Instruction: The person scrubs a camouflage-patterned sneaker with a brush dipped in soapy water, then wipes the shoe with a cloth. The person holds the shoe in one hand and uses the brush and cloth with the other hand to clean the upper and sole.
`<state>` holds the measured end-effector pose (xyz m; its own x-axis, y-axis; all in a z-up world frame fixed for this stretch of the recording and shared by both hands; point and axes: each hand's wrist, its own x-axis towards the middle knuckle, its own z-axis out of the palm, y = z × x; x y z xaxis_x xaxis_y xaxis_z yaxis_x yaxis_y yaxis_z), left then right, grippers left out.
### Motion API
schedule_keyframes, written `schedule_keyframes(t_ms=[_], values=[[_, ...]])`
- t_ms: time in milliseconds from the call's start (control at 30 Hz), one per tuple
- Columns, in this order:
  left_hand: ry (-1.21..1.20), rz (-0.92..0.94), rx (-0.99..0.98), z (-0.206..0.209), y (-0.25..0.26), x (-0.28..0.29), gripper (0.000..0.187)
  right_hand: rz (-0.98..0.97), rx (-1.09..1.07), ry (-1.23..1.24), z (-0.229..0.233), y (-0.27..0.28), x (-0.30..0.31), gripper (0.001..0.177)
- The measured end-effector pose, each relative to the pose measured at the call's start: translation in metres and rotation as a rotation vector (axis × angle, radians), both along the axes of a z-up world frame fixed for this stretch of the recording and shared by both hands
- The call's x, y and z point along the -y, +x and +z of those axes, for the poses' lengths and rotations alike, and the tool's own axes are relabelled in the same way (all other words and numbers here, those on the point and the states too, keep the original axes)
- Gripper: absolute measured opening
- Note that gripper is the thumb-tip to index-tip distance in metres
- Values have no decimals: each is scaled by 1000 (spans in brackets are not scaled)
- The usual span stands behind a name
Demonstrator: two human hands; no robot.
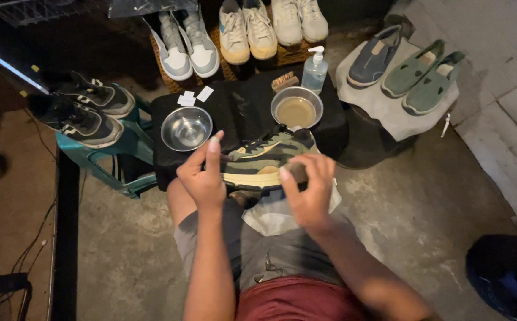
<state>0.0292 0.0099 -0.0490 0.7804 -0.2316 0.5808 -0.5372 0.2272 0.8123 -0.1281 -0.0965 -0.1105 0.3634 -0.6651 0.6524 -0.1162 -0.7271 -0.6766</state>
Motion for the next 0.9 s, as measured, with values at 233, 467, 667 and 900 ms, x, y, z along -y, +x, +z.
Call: schedule_keyframes(t_ms=[233,467,667,900], values=[[-72,-2,-144,-29,19,-3,25,-37,-46,-308,-62,-19,58,37],[-159,-19,-249,-37,30,-1,42,-223,-117,-89,-28,-15,41,27],[-227,-70,-290,-77,56,-2,60,-15,-26,27,-17,-13,21,30],[-376,-228,-438,-116,76,-5,101,-347,365,798,-30,-8,50,49]])
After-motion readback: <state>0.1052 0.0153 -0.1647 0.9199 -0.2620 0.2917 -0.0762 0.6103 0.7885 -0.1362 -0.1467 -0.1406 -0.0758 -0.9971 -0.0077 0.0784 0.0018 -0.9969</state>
